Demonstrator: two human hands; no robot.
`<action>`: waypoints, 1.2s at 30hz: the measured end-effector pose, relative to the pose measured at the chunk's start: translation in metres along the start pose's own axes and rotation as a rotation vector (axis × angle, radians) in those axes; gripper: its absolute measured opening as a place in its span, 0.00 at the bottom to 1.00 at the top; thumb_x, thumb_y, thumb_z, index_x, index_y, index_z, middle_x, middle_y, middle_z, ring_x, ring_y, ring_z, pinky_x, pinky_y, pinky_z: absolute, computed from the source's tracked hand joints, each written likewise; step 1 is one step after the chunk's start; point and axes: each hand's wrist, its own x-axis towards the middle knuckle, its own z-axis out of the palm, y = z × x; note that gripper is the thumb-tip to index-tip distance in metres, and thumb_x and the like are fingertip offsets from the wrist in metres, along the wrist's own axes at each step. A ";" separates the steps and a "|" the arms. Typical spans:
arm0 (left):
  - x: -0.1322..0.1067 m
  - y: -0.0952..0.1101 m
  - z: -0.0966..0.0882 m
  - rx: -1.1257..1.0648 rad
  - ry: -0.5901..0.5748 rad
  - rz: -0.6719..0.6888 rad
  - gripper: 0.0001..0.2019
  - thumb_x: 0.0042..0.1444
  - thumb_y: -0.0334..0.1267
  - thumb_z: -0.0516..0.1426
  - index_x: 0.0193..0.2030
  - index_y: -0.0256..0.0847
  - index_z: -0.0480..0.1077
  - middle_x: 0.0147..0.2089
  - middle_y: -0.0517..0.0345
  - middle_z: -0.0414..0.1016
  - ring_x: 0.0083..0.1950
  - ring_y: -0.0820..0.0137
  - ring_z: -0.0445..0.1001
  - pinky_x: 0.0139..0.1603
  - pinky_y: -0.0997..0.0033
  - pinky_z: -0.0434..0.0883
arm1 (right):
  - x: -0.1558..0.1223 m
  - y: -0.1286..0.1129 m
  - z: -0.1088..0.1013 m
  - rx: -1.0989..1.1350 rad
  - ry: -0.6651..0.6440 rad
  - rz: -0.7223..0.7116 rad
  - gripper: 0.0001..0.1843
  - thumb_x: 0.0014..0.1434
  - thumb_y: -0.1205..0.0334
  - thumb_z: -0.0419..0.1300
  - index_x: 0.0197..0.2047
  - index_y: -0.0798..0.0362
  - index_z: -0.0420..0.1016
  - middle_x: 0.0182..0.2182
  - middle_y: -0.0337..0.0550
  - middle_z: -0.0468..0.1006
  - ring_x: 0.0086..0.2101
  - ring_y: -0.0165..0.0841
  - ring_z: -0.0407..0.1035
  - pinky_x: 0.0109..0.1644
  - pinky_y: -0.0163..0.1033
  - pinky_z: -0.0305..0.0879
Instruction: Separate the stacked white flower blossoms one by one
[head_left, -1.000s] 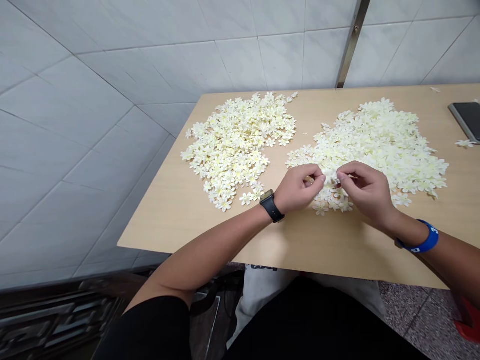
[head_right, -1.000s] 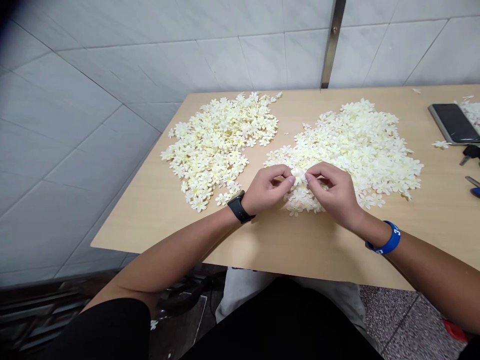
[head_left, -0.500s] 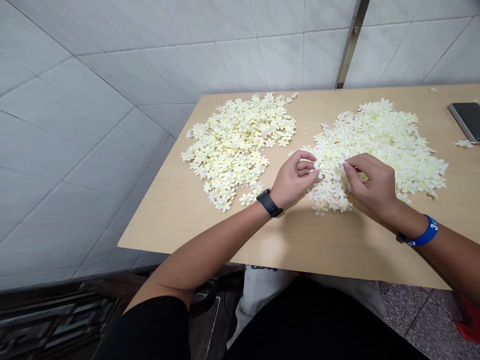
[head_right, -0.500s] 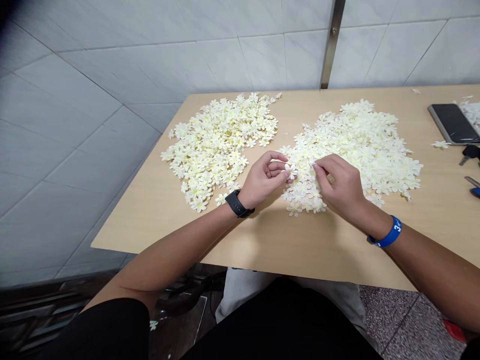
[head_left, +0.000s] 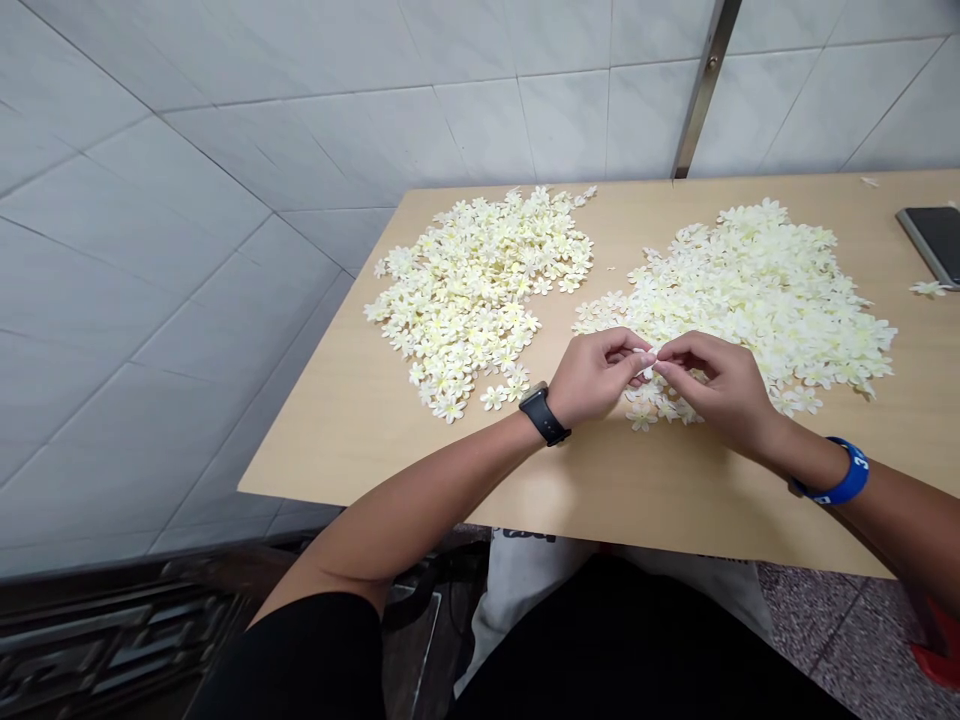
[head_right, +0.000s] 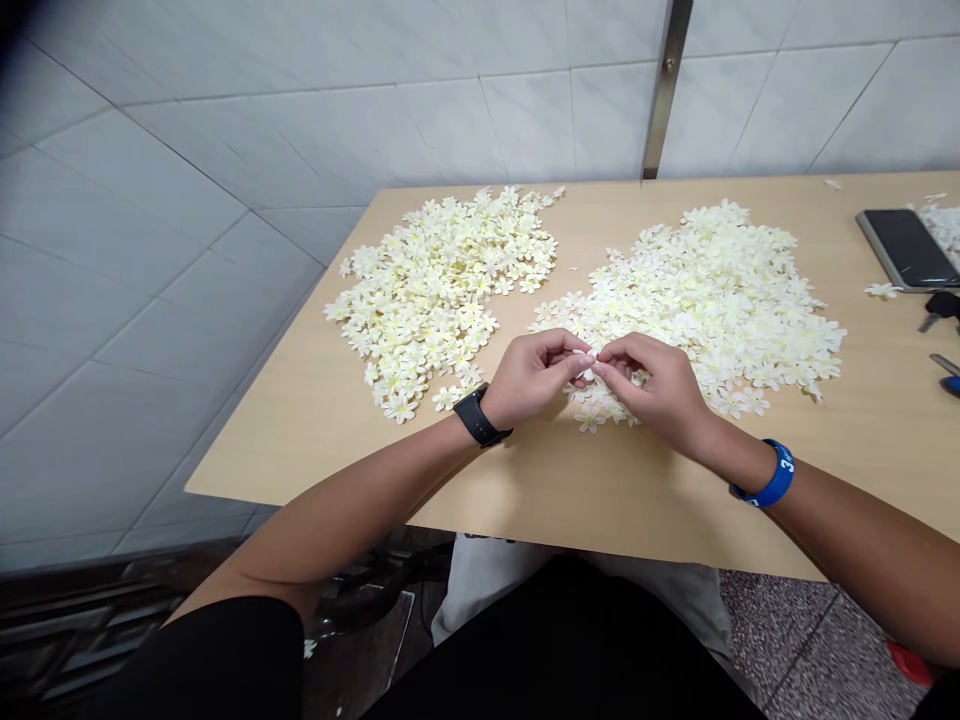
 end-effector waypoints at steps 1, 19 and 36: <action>0.000 -0.001 0.000 0.030 -0.007 0.025 0.09 0.58 0.40 0.63 0.35 0.35 0.74 0.31 0.57 0.79 0.30 0.74 0.79 0.32 0.77 0.75 | 0.000 -0.001 0.001 0.059 -0.020 0.063 0.04 0.61 0.60 0.65 0.35 0.50 0.78 0.29 0.42 0.80 0.29 0.34 0.73 0.32 0.40 0.68; -0.001 -0.006 -0.006 0.559 0.027 0.392 0.14 0.62 0.47 0.63 0.33 0.38 0.78 0.31 0.58 0.81 0.29 0.76 0.71 0.33 0.74 0.66 | -0.001 0.003 -0.003 0.146 -0.055 0.084 0.04 0.63 0.64 0.63 0.35 0.48 0.79 0.30 0.41 0.79 0.30 0.34 0.72 0.33 0.40 0.67; 0.002 -0.007 -0.007 0.417 -0.014 0.245 0.12 0.62 0.46 0.61 0.40 0.38 0.79 0.37 0.55 0.82 0.31 0.75 0.74 0.34 0.75 0.70 | 0.003 0.006 -0.006 0.330 -0.024 0.333 0.05 0.63 0.59 0.64 0.34 0.47 0.74 0.25 0.41 0.77 0.28 0.36 0.74 0.30 0.41 0.71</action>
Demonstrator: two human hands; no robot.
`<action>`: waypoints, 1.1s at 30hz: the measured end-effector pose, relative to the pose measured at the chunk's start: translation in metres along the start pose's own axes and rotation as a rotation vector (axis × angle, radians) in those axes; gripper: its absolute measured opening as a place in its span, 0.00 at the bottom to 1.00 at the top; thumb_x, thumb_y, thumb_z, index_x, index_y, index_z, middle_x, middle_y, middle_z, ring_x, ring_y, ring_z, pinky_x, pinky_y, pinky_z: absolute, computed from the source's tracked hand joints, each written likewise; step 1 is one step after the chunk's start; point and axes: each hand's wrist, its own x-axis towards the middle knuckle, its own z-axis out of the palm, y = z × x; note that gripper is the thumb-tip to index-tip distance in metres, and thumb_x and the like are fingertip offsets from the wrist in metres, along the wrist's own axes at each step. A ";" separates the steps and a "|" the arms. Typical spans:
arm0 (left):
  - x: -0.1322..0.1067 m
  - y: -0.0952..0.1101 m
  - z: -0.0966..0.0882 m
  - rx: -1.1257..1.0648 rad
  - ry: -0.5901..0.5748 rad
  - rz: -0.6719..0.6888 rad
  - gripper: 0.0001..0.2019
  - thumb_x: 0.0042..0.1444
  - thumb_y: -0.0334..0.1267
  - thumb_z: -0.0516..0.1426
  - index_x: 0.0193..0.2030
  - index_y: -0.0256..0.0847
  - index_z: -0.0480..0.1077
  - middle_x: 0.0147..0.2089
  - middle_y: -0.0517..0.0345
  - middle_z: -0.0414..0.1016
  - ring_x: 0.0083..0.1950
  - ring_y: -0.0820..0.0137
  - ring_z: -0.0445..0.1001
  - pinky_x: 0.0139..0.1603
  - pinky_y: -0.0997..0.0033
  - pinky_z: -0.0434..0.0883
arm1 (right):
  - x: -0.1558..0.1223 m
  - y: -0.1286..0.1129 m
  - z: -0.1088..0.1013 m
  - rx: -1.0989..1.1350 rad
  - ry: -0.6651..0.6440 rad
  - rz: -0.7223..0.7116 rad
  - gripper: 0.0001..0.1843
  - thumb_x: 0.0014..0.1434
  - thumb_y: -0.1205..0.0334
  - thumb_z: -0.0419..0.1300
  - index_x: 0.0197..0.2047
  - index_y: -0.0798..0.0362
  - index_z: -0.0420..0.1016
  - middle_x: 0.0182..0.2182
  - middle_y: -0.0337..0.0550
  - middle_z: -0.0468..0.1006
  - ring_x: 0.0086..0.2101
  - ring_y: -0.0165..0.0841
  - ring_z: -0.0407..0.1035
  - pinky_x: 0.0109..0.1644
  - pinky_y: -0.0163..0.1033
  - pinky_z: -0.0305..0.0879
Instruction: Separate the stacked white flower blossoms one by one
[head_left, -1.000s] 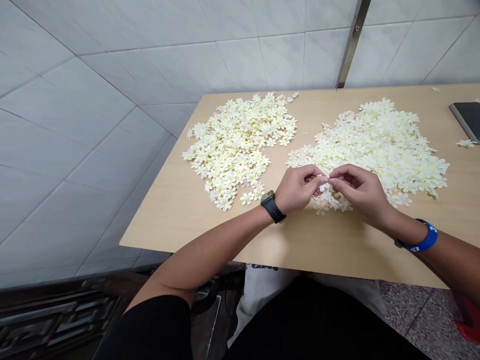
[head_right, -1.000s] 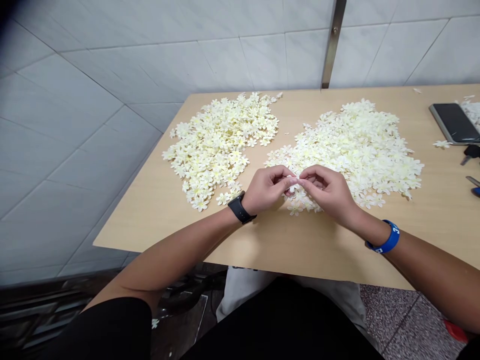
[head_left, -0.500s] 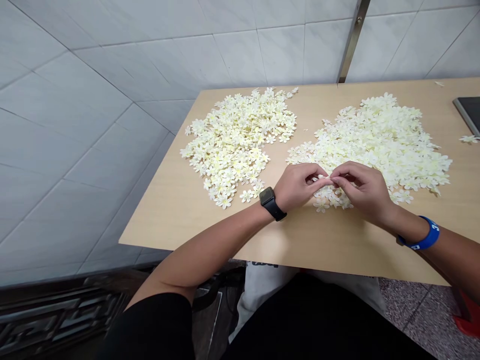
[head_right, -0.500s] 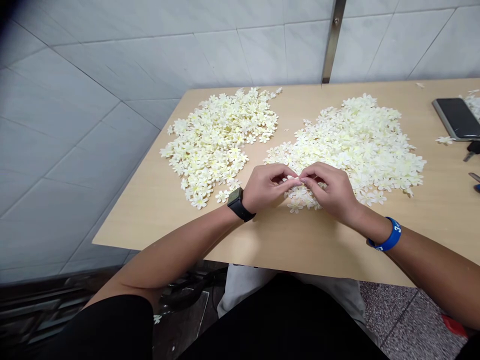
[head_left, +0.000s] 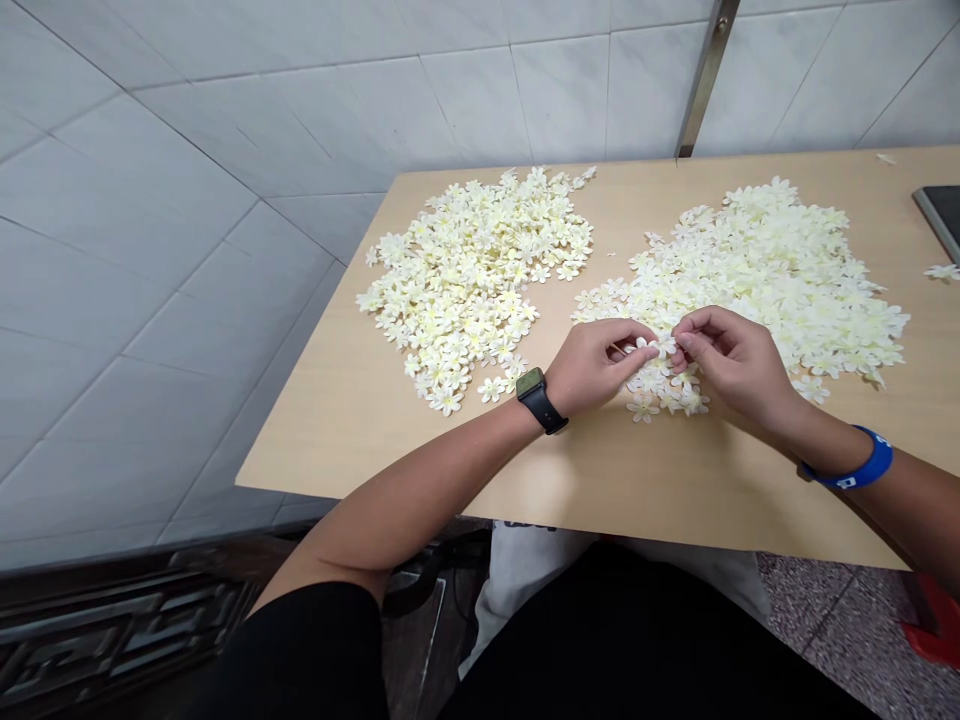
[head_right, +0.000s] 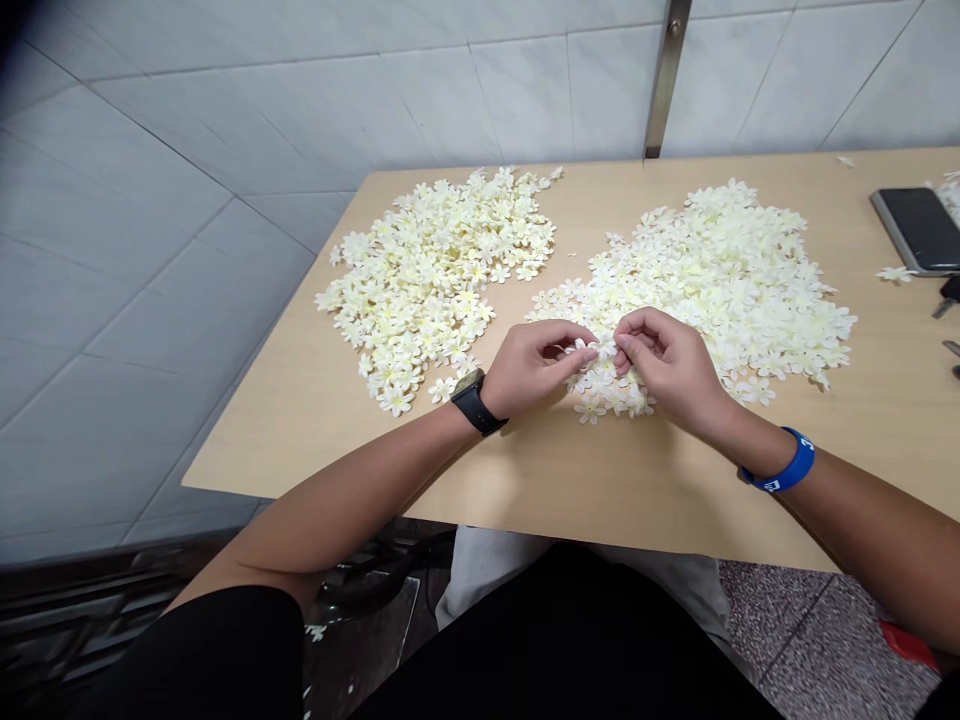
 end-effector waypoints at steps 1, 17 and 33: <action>0.000 0.000 0.000 -0.008 0.001 -0.007 0.12 0.62 0.46 0.61 0.39 0.38 0.79 0.37 0.54 0.82 0.31 0.75 0.74 0.34 0.75 0.70 | 0.001 0.000 0.000 0.032 0.009 0.011 0.06 0.61 0.57 0.66 0.34 0.47 0.75 0.25 0.41 0.77 0.27 0.36 0.74 0.30 0.42 0.72; 0.001 0.001 0.001 -0.228 0.016 -0.149 0.12 0.60 0.44 0.63 0.43 0.38 0.78 0.31 0.58 0.77 0.29 0.74 0.75 0.34 0.75 0.72 | 0.003 0.000 -0.005 -0.072 0.055 -0.007 0.11 0.60 0.54 0.69 0.29 0.48 0.78 0.21 0.40 0.76 0.24 0.35 0.71 0.28 0.41 0.69; -0.001 0.006 -0.002 -0.194 -0.007 -0.169 0.13 0.59 0.47 0.64 0.35 0.37 0.76 0.26 0.59 0.75 0.26 0.76 0.70 0.30 0.74 0.66 | 0.001 0.002 -0.004 -0.502 0.138 -0.431 0.09 0.66 0.61 0.59 0.44 0.46 0.82 0.39 0.48 0.82 0.35 0.40 0.74 0.41 0.48 0.70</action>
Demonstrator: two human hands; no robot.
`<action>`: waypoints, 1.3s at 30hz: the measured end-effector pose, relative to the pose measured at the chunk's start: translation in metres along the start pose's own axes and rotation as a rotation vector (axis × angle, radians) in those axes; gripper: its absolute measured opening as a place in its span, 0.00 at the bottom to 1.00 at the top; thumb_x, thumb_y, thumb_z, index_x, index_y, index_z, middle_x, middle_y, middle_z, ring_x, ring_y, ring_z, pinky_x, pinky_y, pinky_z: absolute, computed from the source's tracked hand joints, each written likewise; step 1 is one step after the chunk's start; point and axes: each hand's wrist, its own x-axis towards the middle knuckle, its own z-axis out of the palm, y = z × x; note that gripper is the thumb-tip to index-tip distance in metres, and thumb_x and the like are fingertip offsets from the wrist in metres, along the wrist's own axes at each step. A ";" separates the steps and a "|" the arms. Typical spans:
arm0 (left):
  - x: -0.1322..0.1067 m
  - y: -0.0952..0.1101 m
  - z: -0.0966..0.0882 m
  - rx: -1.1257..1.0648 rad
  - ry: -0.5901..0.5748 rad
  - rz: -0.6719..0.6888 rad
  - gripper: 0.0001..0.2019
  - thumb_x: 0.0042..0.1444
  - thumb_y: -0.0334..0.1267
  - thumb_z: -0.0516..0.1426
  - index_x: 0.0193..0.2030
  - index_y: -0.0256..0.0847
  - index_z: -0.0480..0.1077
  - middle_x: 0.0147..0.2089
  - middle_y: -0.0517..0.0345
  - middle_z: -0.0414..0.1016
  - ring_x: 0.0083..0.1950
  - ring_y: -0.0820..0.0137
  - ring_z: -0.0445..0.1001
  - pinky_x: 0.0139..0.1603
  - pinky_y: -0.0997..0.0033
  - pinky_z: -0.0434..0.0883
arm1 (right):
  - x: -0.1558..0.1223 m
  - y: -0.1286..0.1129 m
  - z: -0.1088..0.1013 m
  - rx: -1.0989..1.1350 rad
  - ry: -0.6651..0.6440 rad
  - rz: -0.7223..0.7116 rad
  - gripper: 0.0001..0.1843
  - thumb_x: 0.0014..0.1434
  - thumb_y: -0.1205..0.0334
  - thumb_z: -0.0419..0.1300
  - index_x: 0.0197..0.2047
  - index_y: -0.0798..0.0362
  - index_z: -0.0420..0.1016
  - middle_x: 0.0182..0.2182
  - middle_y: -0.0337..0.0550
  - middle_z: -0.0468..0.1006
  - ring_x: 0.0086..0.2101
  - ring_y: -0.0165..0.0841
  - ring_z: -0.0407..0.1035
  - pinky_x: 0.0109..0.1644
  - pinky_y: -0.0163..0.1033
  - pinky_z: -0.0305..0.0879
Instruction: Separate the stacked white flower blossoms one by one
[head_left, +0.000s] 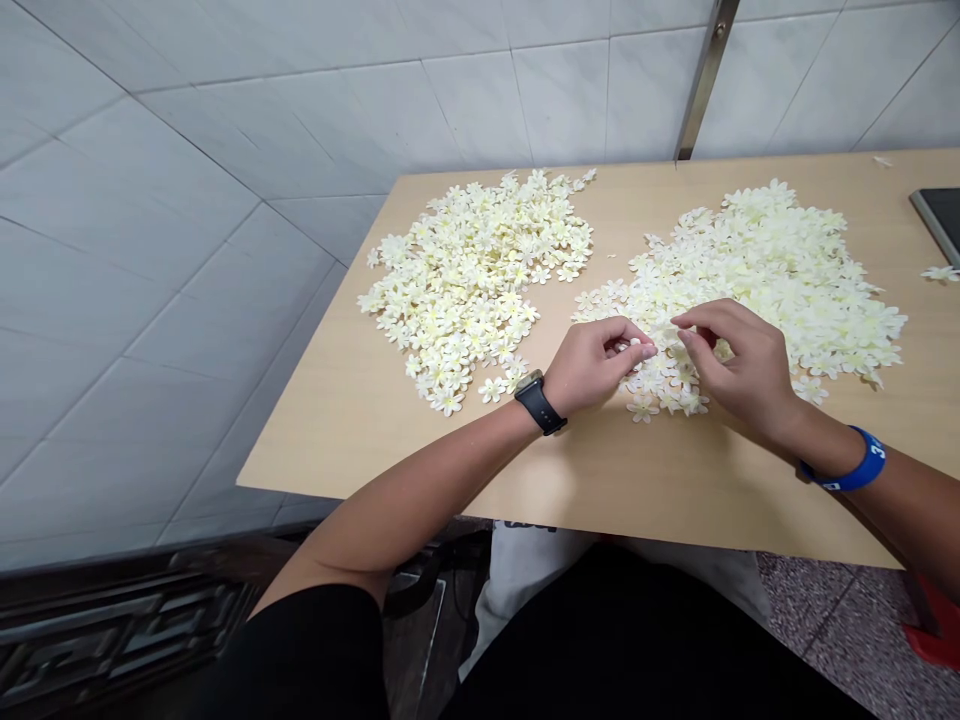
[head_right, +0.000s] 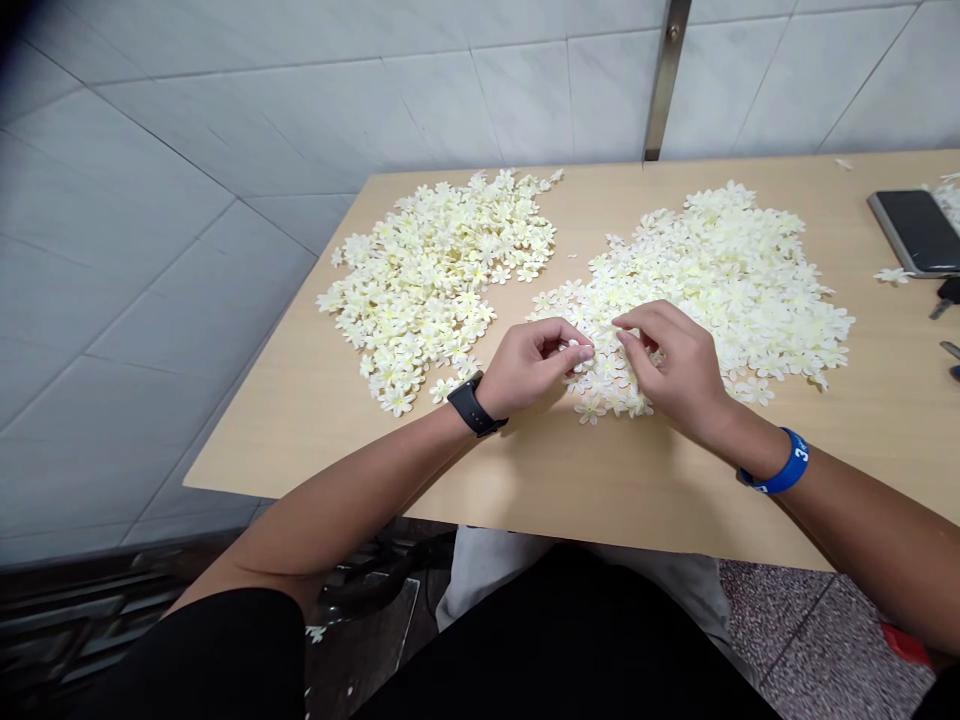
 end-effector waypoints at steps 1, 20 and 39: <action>0.000 0.001 0.000 0.029 0.003 0.015 0.14 0.59 0.47 0.64 0.34 0.37 0.76 0.26 0.59 0.75 0.26 0.76 0.69 0.30 0.74 0.65 | 0.000 -0.001 0.000 0.024 -0.010 -0.010 0.09 0.66 0.62 0.59 0.42 0.45 0.82 0.38 0.47 0.82 0.36 0.41 0.75 0.41 0.48 0.70; -0.004 0.001 0.001 0.234 0.054 0.225 0.10 0.60 0.45 0.65 0.36 0.39 0.79 0.34 0.57 0.82 0.31 0.74 0.73 0.35 0.73 0.67 | -0.002 -0.010 -0.002 0.138 -0.071 -0.087 0.09 0.64 0.62 0.62 0.34 0.42 0.83 0.33 0.44 0.85 0.34 0.42 0.78 0.39 0.49 0.74; -0.004 -0.002 0.003 0.293 0.085 0.358 0.13 0.62 0.49 0.63 0.39 0.40 0.79 0.37 0.56 0.83 0.35 0.74 0.77 0.37 0.75 0.70 | -0.004 -0.012 0.001 0.287 -0.119 0.204 0.03 0.61 0.60 0.66 0.35 0.46 0.82 0.33 0.42 0.83 0.31 0.36 0.76 0.31 0.41 0.72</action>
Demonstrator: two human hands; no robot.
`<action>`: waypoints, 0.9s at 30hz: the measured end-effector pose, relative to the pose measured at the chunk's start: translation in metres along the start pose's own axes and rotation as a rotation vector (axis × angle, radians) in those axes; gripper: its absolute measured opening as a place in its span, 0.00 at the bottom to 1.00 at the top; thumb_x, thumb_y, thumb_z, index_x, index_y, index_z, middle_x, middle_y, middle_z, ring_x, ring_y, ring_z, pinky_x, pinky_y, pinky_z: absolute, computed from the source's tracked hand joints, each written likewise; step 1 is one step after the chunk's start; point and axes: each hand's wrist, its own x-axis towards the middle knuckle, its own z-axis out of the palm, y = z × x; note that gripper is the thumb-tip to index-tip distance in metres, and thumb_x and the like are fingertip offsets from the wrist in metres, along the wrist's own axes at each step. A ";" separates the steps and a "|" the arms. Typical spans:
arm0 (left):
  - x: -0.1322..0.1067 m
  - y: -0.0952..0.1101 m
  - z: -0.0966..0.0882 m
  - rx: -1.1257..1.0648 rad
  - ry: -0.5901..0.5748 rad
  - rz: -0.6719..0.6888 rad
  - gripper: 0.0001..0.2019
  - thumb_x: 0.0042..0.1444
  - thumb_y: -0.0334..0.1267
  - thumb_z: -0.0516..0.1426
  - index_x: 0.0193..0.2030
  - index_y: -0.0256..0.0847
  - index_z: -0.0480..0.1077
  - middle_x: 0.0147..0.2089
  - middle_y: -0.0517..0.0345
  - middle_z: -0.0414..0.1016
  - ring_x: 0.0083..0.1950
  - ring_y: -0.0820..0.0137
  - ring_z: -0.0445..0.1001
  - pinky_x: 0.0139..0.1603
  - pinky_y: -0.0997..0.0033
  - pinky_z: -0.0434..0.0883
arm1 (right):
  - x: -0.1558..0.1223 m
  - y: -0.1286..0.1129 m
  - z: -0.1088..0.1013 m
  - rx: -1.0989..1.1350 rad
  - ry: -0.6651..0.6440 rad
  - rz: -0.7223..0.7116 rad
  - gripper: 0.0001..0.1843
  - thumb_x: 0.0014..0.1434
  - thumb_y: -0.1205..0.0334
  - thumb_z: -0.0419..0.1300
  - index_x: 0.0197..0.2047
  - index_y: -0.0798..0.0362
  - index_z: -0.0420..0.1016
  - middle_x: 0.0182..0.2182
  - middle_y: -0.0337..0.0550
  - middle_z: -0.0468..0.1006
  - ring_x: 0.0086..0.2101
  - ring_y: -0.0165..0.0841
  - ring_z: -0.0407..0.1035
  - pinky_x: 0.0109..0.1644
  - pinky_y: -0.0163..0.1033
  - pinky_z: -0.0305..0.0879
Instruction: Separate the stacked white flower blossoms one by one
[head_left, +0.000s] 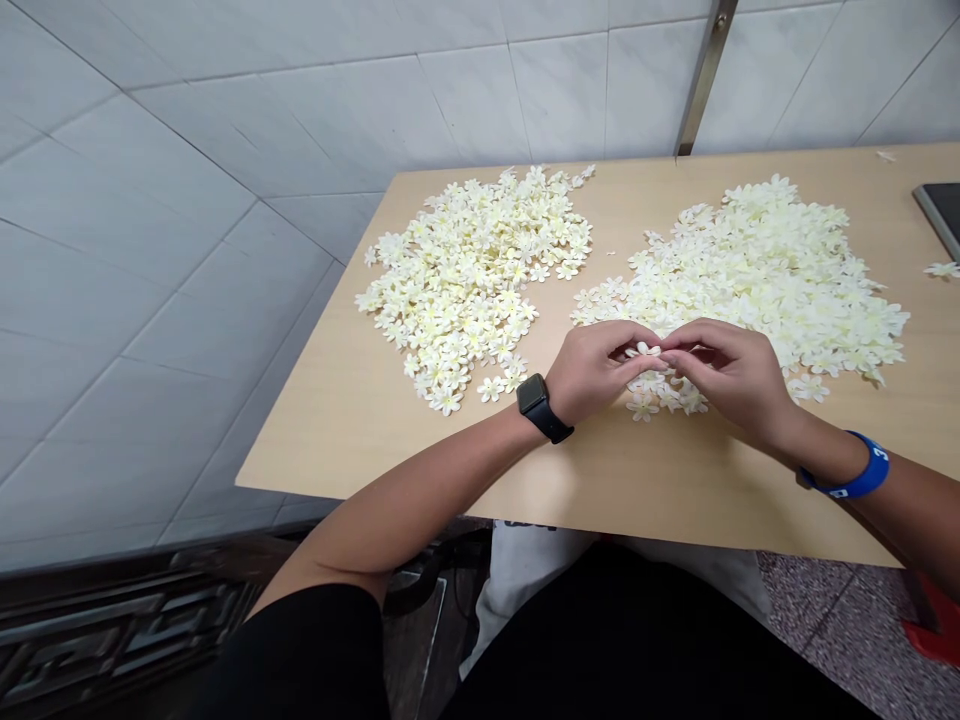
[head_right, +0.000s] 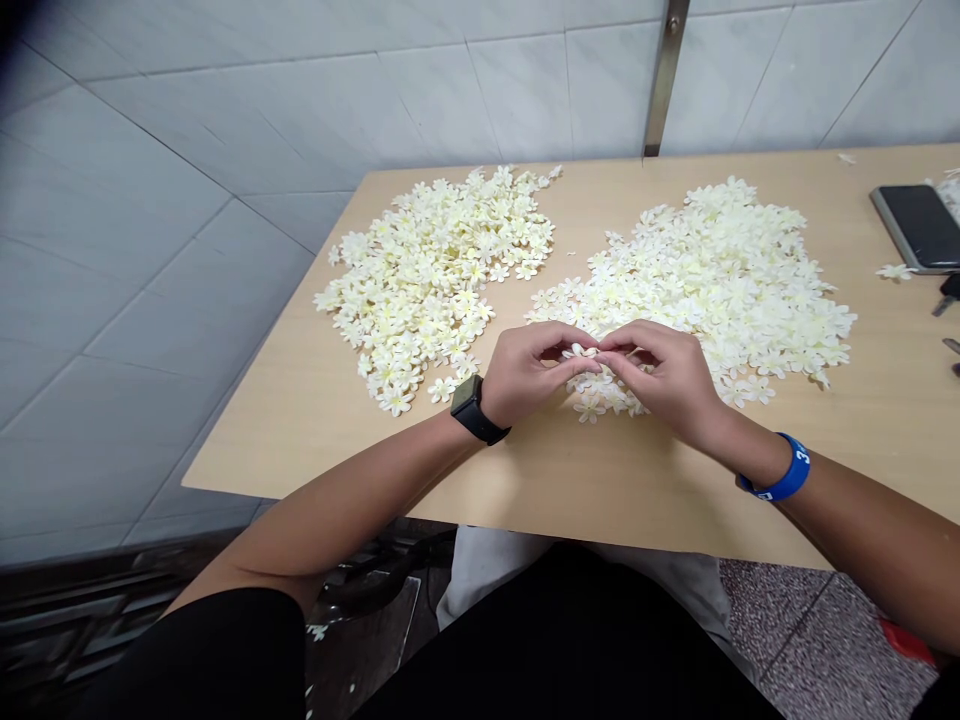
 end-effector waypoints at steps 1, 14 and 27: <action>0.000 0.000 0.000 0.006 -0.001 0.024 0.14 0.63 0.50 0.62 0.39 0.40 0.79 0.37 0.57 0.83 0.35 0.74 0.77 0.38 0.75 0.71 | 0.000 0.001 0.001 0.036 -0.010 0.041 0.03 0.60 0.59 0.67 0.34 0.46 0.81 0.32 0.42 0.83 0.29 0.35 0.76 0.30 0.40 0.71; -0.002 -0.002 0.000 0.204 -0.070 0.151 0.14 0.67 0.48 0.58 0.39 0.39 0.76 0.35 0.56 0.81 0.37 0.73 0.77 0.41 0.75 0.71 | -0.002 -0.006 0.001 -0.098 0.061 -0.281 0.05 0.61 0.61 0.68 0.33 0.47 0.78 0.29 0.43 0.80 0.29 0.36 0.73 0.33 0.43 0.70; -0.009 -0.003 0.004 0.545 -0.086 0.343 0.14 0.73 0.41 0.48 0.40 0.36 0.69 0.35 0.53 0.77 0.35 0.69 0.74 0.34 0.72 0.66 | -0.004 -0.004 0.006 -0.174 -0.030 -0.179 0.06 0.61 0.64 0.66 0.32 0.48 0.77 0.27 0.40 0.80 0.26 0.33 0.70 0.30 0.40 0.67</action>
